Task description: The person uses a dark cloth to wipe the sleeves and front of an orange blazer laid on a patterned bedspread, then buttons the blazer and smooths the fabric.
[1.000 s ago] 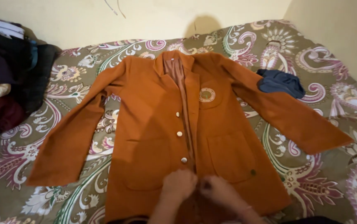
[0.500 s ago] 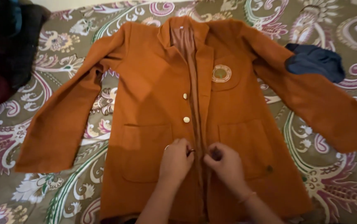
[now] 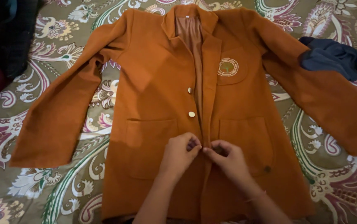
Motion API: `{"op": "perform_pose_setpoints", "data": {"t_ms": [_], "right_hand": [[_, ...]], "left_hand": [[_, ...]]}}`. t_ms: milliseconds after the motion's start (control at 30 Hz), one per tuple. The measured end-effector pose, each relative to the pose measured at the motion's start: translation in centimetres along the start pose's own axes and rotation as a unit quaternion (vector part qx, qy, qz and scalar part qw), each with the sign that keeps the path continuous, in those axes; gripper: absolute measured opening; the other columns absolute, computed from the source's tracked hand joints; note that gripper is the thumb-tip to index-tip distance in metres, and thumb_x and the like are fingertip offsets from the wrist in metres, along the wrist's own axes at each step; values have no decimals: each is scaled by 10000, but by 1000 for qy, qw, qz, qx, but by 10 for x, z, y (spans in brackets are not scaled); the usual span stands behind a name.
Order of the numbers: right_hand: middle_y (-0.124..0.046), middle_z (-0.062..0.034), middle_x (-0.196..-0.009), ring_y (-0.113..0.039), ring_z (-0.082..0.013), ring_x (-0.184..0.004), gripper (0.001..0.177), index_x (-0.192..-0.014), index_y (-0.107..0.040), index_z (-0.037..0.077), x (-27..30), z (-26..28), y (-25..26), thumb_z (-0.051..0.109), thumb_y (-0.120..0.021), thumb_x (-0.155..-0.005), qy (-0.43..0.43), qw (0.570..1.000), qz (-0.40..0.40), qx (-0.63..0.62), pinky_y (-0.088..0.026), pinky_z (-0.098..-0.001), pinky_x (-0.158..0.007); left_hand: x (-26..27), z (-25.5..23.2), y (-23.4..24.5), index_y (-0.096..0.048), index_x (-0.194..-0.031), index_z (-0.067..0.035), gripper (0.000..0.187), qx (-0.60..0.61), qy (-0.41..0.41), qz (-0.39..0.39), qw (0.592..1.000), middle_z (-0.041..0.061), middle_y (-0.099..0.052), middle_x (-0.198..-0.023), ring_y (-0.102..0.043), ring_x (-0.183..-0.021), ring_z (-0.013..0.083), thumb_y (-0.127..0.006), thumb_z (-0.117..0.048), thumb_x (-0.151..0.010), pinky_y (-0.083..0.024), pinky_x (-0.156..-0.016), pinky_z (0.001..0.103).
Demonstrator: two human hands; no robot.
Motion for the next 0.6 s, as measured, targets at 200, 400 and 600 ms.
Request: {"op": "perform_pose_setpoints", "data": {"t_ms": [200, 400, 600], "right_hand": [[-735, 10, -901, -673, -63, -805, 169, -994, -750, -3, -11, -14, 6, 137, -701, -913, -33, 997, 32, -68, -581, -245, -722], [-689, -15, -937, -630, -92, -831, 210, -1051, -736, -19, -17, -35, 9, 173, -682, -985, -35, 997, 37, -64, -548, -283, -729], [-756, -32, -1002, -733, -121, -893, 283, -1077, -725, 29, -3, 2, 14, 231, -558, -971, -131, 979, 38, -150, -633, -295, -813]], "left_hand": [[3, -4, 1, -707, -948, -23, 120, 11, -48, 5, 999, 112, -759, -929, -750, -841, 218, -737, -92, -855, -593, -762, 341], [4, -10, 3, -712, -955, -35, 111, 4, -21, 18, 1000, 99, -757, -948, -749, -859, 206, -727, -99, -865, -592, -773, 332], [0, 1, 0, -714, -956, -21, 140, 54, -71, 3, 996, 109, -756, -883, -745, -779, 204, -766, -106, -857, -584, -724, 315]]}}
Point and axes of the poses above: each hand's wrist, its own x-axis away from the middle knuckle, its own y-axis out of the back of the hand, z = x × y, the point moved 5 cm from there along -x, towards the middle knuckle
